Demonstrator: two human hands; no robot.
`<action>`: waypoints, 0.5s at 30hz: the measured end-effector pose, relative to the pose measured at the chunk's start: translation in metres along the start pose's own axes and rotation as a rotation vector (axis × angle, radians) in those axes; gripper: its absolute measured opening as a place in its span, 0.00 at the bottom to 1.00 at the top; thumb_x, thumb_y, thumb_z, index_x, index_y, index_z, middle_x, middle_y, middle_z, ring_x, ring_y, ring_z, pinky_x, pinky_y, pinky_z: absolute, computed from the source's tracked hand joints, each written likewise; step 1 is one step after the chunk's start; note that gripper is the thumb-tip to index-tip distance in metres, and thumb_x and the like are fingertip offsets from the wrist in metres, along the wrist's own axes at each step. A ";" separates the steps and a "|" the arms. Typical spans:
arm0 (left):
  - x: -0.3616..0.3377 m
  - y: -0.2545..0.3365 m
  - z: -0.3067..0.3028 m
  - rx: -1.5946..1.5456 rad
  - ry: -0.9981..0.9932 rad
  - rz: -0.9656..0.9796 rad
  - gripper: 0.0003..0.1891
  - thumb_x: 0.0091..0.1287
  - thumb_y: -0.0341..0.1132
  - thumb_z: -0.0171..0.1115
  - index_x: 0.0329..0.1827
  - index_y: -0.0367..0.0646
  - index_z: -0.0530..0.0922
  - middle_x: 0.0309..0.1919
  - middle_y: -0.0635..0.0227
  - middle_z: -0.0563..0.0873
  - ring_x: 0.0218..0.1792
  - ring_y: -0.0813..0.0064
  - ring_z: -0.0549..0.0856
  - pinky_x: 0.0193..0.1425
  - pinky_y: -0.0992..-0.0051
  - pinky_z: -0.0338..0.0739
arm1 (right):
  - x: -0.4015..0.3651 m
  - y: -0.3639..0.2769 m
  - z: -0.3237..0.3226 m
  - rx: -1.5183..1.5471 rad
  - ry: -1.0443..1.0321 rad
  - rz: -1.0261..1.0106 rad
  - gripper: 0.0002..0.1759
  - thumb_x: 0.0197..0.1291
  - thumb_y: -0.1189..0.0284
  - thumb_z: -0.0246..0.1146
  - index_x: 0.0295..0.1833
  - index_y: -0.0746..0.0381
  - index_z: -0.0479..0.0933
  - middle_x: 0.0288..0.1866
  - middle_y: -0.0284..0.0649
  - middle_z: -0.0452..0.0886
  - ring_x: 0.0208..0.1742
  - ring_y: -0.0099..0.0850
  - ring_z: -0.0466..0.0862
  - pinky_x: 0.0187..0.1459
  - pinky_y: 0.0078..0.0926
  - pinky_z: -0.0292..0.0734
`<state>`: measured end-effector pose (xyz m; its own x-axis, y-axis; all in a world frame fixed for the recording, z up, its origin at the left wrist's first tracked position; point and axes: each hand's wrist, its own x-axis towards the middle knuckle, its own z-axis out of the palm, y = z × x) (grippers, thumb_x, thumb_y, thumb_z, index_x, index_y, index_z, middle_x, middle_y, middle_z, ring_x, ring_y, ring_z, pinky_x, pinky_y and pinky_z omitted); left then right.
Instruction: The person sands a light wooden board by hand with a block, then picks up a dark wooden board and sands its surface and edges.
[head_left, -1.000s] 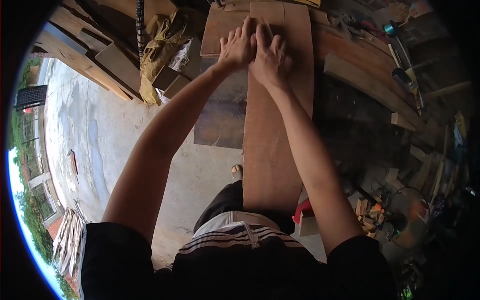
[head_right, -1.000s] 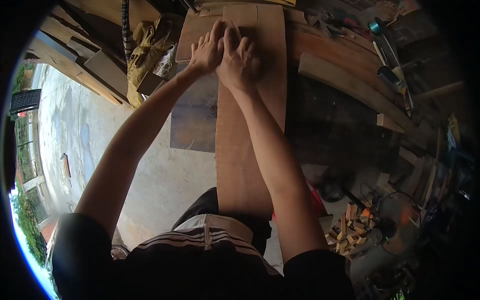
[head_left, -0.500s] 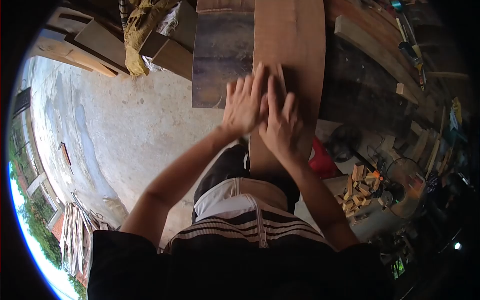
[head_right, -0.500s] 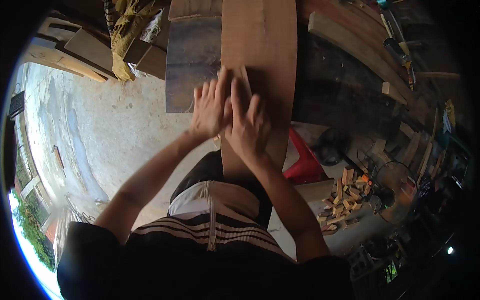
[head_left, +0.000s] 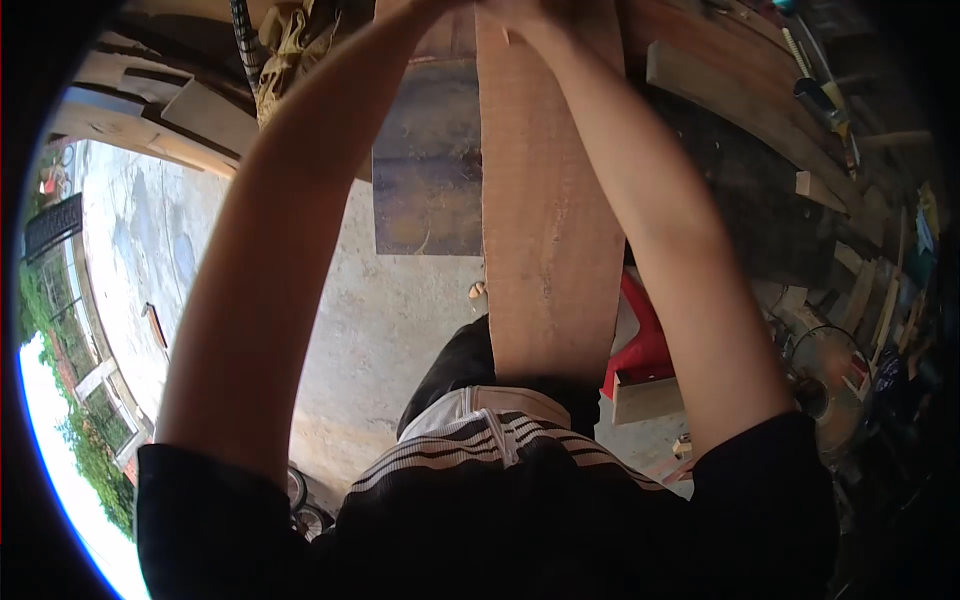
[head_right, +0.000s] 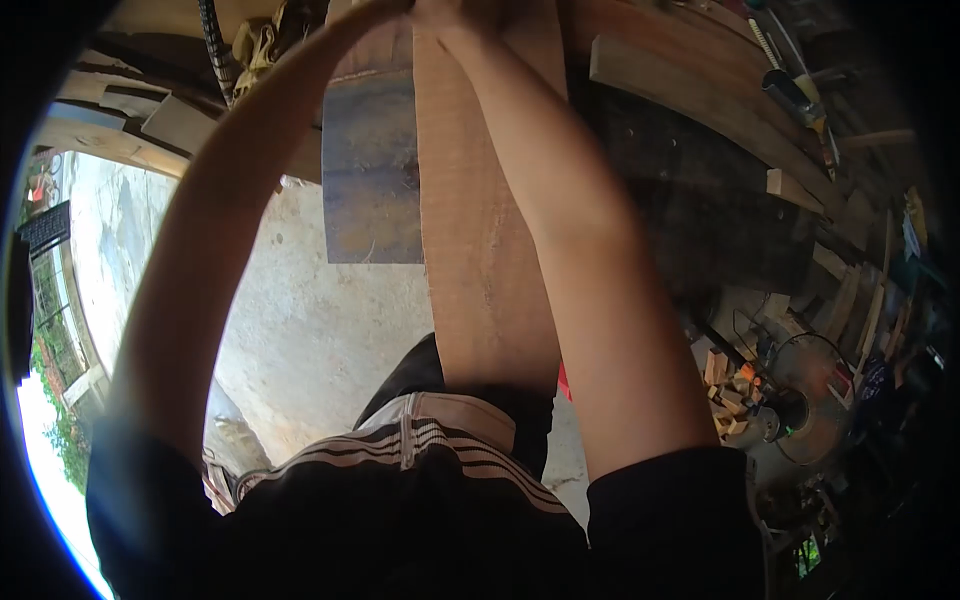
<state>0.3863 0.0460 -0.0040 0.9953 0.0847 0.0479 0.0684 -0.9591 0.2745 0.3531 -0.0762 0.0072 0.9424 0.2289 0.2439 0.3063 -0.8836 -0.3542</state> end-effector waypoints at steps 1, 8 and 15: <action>-0.036 0.009 -0.001 -0.015 0.053 0.067 0.34 0.75 0.51 0.46 0.79 0.44 0.55 0.67 0.52 0.72 0.66 0.47 0.71 0.69 0.48 0.60 | -0.031 0.002 -0.019 0.039 -0.089 -0.011 0.46 0.60 0.58 0.65 0.81 0.50 0.52 0.68 0.58 0.65 0.68 0.57 0.71 0.59 0.55 0.75; -0.346 0.066 0.003 -0.441 -0.002 0.172 0.39 0.73 0.41 0.51 0.81 0.30 0.48 0.54 0.42 0.74 0.51 0.46 0.73 0.60 0.54 0.64 | -0.316 -0.017 -0.105 0.040 -0.093 0.020 0.47 0.51 0.70 0.68 0.80 0.52 0.59 0.47 0.49 0.71 0.47 0.47 0.77 0.41 0.45 0.78; -0.428 0.080 -0.008 -0.339 -0.221 0.355 0.43 0.65 0.40 0.59 0.78 0.25 0.51 0.49 0.49 0.76 0.47 0.52 0.73 0.56 0.54 0.63 | -0.403 -0.017 -0.145 0.103 -0.254 0.081 0.43 0.57 0.67 0.66 0.79 0.56 0.61 0.43 0.49 0.70 0.41 0.47 0.78 0.40 0.43 0.77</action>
<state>-0.0348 -0.0645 0.0054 0.9463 -0.3233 0.0007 -0.2649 -0.7742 0.5748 -0.0513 -0.2123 0.0463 0.9639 0.2654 -0.0187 0.2279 -0.8599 -0.4568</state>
